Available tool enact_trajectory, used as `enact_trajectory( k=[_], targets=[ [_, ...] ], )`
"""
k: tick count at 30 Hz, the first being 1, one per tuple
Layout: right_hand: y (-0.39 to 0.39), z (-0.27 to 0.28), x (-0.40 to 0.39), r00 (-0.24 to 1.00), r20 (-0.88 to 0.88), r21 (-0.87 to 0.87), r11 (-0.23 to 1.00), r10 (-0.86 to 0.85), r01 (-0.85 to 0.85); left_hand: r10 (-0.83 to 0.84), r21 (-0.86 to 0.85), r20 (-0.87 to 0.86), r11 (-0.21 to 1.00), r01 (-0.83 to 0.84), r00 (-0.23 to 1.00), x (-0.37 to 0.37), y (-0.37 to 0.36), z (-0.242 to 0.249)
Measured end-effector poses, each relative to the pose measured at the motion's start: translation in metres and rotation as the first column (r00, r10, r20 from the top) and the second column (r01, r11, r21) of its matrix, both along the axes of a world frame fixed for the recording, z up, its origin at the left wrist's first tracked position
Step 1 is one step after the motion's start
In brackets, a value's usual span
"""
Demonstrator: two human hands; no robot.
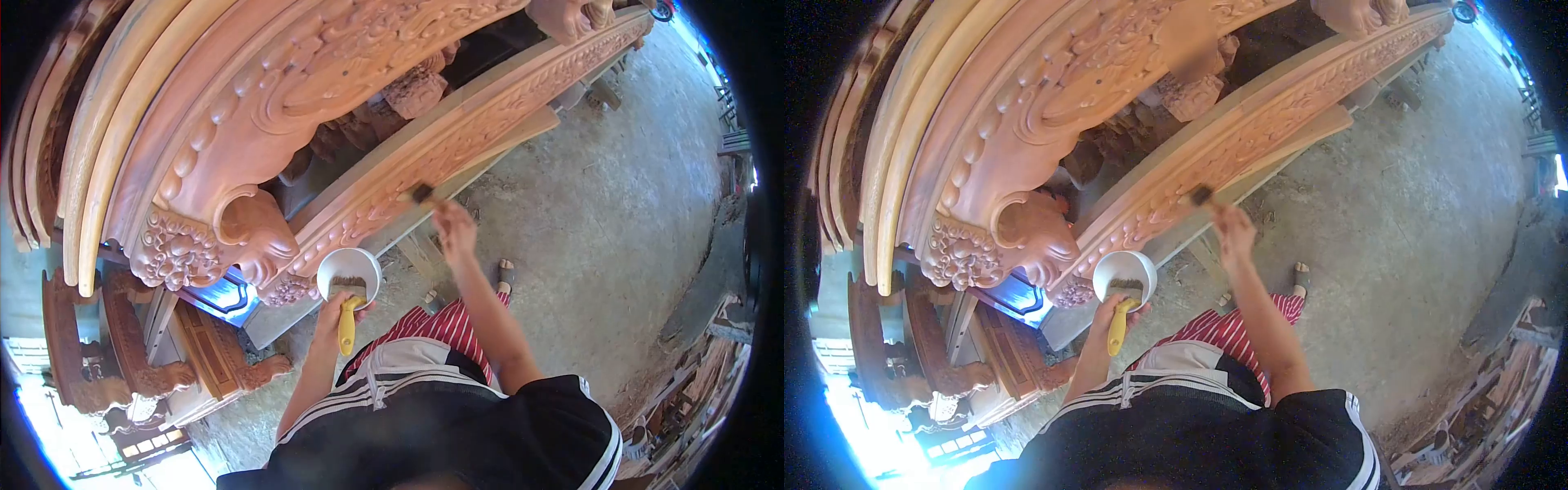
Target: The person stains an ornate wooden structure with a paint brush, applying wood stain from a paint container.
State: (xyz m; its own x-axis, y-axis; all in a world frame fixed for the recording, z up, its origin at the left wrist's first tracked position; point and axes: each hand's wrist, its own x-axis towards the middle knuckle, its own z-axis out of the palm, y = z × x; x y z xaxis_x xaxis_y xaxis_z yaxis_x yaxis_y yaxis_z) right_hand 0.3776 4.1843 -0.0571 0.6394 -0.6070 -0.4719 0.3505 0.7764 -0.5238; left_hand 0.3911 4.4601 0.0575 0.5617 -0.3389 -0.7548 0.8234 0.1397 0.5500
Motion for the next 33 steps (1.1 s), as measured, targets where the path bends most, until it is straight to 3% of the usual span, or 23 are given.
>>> enact_trajectory(
  k=[5,7,9,13,15,16,18,19,21,23,24,26,29,33],
  targets=[
    [-0.025,0.008,0.002,0.968,0.055,0.049,0.969,-0.244,0.241,0.054,0.025,-0.047,0.998,-0.053,0.997,-0.003,0.015,-0.012],
    [0.006,-0.009,0.001,0.997,-0.036,0.144,0.987,-0.074,0.079,0.034,0.023,-0.042,0.999,-0.034,0.999,-0.004,0.017,-0.013],
    [0.037,-0.010,-0.008,0.979,0.026,0.177,0.963,0.203,-0.204,0.013,0.018,-0.037,1.000,-0.012,0.999,-0.002,0.017,-0.015],
    [0.027,0.014,-0.008,0.979,0.062,0.188,0.961,0.193,-0.201,-0.026,-0.010,-0.021,1.000,0.026,0.999,0.003,0.013,-0.011],
    [-0.012,0.021,-0.003,0.995,0.092,0.175,0.984,-0.045,0.029,0.002,-0.009,-0.020,1.000,-0.002,1.000,0.004,0.012,-0.007],
    [-0.026,0.024,0.000,0.995,0.096,0.173,0.985,-0.040,0.023,0.014,-0.013,0.001,1.000,-0.014,1.000,0.002,0.012,-0.006],
    [-0.046,0.028,0.001,0.974,0.065,0.089,0.973,-0.219,0.213,0.025,-0.019,0.017,1.000,-0.024,1.000,-0.003,0.012,-0.010],
    [-0.043,0.028,-0.001,0.973,0.063,0.087,0.973,-0.222,0.216,0.036,-0.012,0.008,0.999,-0.035,0.999,-0.005,0.014,-0.014],
    [-0.023,0.026,-0.001,0.981,0.083,0.084,0.983,-0.173,0.166,0.042,-0.008,-0.001,0.999,-0.042,0.999,-0.008,0.013,-0.016],
    [0.001,0.009,-0.011,0.987,0.070,-0.003,0.990,0.143,-0.143,0.066,0.003,-0.051,0.998,-0.066,0.997,-0.013,0.006,-0.012],
    [0.009,0.011,-0.015,0.986,0.070,-0.011,0.989,0.151,-0.151,0.073,-0.005,-0.051,0.997,-0.073,0.996,-0.015,0.000,-0.009],
    [0.016,0.017,-0.015,0.934,0.055,0.091,0.930,0.352,-0.356,0.069,-0.007,-0.054,0.998,-0.069,0.996,-0.017,-0.010,-0.003],
    [-0.036,-0.010,-0.002,0.993,0.047,-0.143,0.984,0.110,-0.102,0.120,0.009,0.000,0.993,-0.120,0.993,-0.019,-0.020,0.001],
    [-0.135,0.035,0.004,0.948,0.017,-0.305,0.902,-0.316,0.306,0.130,-0.045,0.008,0.991,-0.129,0.992,-0.021,-0.022,-0.008]
  ],
)
